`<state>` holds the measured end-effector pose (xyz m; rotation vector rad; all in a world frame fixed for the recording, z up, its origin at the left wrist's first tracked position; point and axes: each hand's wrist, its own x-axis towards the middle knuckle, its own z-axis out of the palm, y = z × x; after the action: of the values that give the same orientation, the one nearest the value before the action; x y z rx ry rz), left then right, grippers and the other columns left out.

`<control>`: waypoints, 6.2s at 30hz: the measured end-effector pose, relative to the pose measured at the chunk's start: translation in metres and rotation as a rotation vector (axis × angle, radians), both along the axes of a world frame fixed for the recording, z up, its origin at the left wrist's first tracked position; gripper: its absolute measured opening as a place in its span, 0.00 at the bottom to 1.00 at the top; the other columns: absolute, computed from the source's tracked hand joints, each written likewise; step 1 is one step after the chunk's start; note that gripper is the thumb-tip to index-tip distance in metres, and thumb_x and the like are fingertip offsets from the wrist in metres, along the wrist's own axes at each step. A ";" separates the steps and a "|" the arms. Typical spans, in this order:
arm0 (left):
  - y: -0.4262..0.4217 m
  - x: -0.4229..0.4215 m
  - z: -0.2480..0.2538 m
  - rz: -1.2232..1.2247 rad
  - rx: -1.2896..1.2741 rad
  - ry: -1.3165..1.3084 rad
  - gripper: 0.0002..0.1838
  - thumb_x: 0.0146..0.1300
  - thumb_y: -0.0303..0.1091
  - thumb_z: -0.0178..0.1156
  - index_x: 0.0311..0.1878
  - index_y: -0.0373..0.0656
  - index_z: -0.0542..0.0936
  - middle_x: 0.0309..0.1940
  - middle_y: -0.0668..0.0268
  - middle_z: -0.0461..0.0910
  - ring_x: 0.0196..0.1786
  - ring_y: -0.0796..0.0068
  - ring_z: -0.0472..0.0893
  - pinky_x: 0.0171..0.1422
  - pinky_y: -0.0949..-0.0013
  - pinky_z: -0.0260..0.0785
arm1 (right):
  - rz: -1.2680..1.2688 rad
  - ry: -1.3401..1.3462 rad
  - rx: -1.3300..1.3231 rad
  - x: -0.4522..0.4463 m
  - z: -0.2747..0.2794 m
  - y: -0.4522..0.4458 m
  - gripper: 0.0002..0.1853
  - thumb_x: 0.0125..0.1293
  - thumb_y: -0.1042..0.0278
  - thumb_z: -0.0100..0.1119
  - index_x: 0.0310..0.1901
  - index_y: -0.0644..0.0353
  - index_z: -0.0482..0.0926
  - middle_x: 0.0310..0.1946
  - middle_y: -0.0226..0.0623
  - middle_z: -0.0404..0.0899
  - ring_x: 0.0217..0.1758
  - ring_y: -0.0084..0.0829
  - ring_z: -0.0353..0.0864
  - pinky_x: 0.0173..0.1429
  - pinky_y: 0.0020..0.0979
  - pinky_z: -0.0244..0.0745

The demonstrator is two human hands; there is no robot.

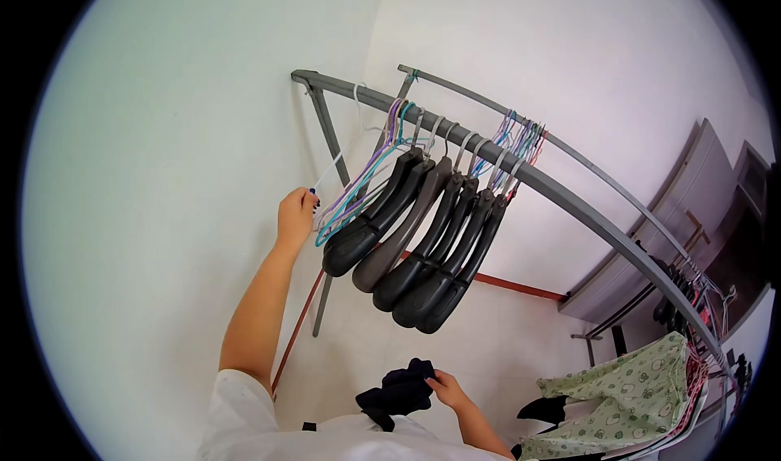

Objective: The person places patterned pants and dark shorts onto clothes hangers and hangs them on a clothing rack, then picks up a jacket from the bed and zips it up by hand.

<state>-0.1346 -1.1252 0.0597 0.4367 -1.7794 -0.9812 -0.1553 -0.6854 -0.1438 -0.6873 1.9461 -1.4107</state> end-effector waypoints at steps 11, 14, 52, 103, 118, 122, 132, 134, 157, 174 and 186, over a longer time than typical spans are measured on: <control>-0.019 0.052 0.011 0.172 -0.094 0.028 0.11 0.61 0.30 0.46 0.27 0.34 0.71 0.19 0.59 0.72 0.22 0.68 0.71 0.28 0.69 0.62 | 0.064 -0.052 0.011 -0.003 -0.016 -0.010 0.09 0.64 0.71 0.49 0.43 0.66 0.74 0.32 0.26 0.74 0.34 0.18 0.69 0.42 0.23 0.67; -0.006 0.094 -0.008 0.173 -0.008 0.045 0.11 0.62 0.30 0.45 0.27 0.35 0.70 0.18 0.64 0.68 0.21 0.77 0.68 0.27 0.73 0.59 | 0.058 0.008 0.062 -0.002 -0.010 -0.011 0.09 0.64 0.71 0.49 0.42 0.65 0.74 0.31 0.26 0.74 0.34 0.18 0.69 0.41 0.22 0.67; 0.358 0.012 -0.202 -0.963 0.002 -0.694 0.14 0.57 0.30 0.54 0.20 0.33 0.67 0.12 0.58 0.62 0.16 0.70 0.59 0.22 0.67 0.53 | -0.892 -0.073 -0.189 0.009 0.004 0.230 0.06 0.58 0.71 0.53 0.32 0.65 0.76 0.23 0.26 0.72 0.27 0.18 0.69 0.32 0.23 0.65; 0.698 -0.036 -0.189 -2.074 0.468 -0.975 0.13 0.65 0.30 0.43 0.48 0.36 0.71 0.42 0.60 0.77 0.46 0.72 0.75 0.52 0.70 0.66 | -2.137 0.109 -1.112 0.129 0.070 0.360 0.06 0.67 0.67 0.46 0.32 0.55 0.71 0.26 0.26 0.73 0.28 0.18 0.72 0.33 0.21 0.68; 0.743 -0.022 -0.195 -2.281 -0.031 -0.502 0.23 0.57 0.28 0.53 0.58 0.40 0.66 0.58 0.56 0.66 0.64 0.58 0.61 0.68 0.64 0.49 | -2.057 0.092 -1.298 0.117 0.100 0.364 0.05 0.66 0.68 0.47 0.32 0.56 0.71 0.27 0.25 0.72 0.30 0.19 0.72 0.37 0.22 0.68; 0.748 -0.024 -0.173 -2.432 -0.199 -0.433 0.16 0.52 0.25 0.54 0.47 0.39 0.71 0.55 0.58 0.68 0.62 0.58 0.63 0.66 0.64 0.52 | -2.047 0.113 -1.325 0.128 0.099 0.368 0.06 0.66 0.66 0.46 0.34 0.57 0.71 0.27 0.29 0.73 0.31 0.22 0.74 0.38 0.25 0.70; 0.747 -0.016 -0.185 -2.296 -0.382 -0.507 0.14 0.50 0.30 0.56 0.41 0.42 0.71 0.32 0.56 0.76 0.36 0.55 0.76 0.41 0.62 0.68 | -1.990 0.109 -1.342 0.139 0.091 0.371 0.06 0.66 0.65 0.47 0.35 0.56 0.71 0.29 0.26 0.73 0.32 0.19 0.73 0.39 0.23 0.70; 0.746 -0.015 -0.186 -2.251 -0.424 -0.460 0.13 0.49 0.29 0.56 0.40 0.42 0.71 0.31 0.56 0.76 0.35 0.53 0.76 0.39 0.61 0.68 | -1.971 0.133 -1.297 0.139 0.087 0.369 0.06 0.67 0.65 0.47 0.35 0.56 0.72 0.29 0.25 0.73 0.33 0.17 0.72 0.39 0.22 0.69; 0.736 -0.028 -0.218 -2.336 0.148 -0.820 0.09 0.56 0.21 0.55 0.40 0.38 0.70 0.23 0.73 0.70 0.26 0.88 0.66 0.29 0.83 0.57 | -2.114 0.191 -1.066 0.168 0.085 0.364 0.07 0.66 0.65 0.46 0.34 0.56 0.72 0.27 0.25 0.72 0.30 0.17 0.71 0.36 0.20 0.66; 0.709 -0.047 -0.201 -2.658 -0.472 -1.338 0.15 0.50 0.25 0.63 0.43 0.38 0.77 0.34 0.70 0.78 0.35 0.82 0.74 0.40 0.75 0.67 | -1.882 0.089 -1.421 0.170 0.090 0.368 0.11 0.58 0.60 0.44 0.23 0.57 0.62 0.12 0.31 0.56 0.19 0.28 0.54 0.29 0.29 0.54; 0.693 -0.076 -0.217 -2.337 -0.838 -0.920 0.10 0.50 0.37 0.59 0.31 0.40 0.78 0.26 0.57 0.78 0.28 0.58 0.76 0.36 0.63 0.66 | -1.931 0.178 -1.489 0.178 0.104 0.378 0.11 0.59 0.62 0.44 0.23 0.56 0.61 0.13 0.30 0.55 0.20 0.27 0.56 0.29 0.29 0.55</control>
<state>-0.2107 -0.4327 -0.1569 -2.6687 -2.7800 -1.0823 0.0227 -0.3074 -0.0400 1.1569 0.7680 -3.9273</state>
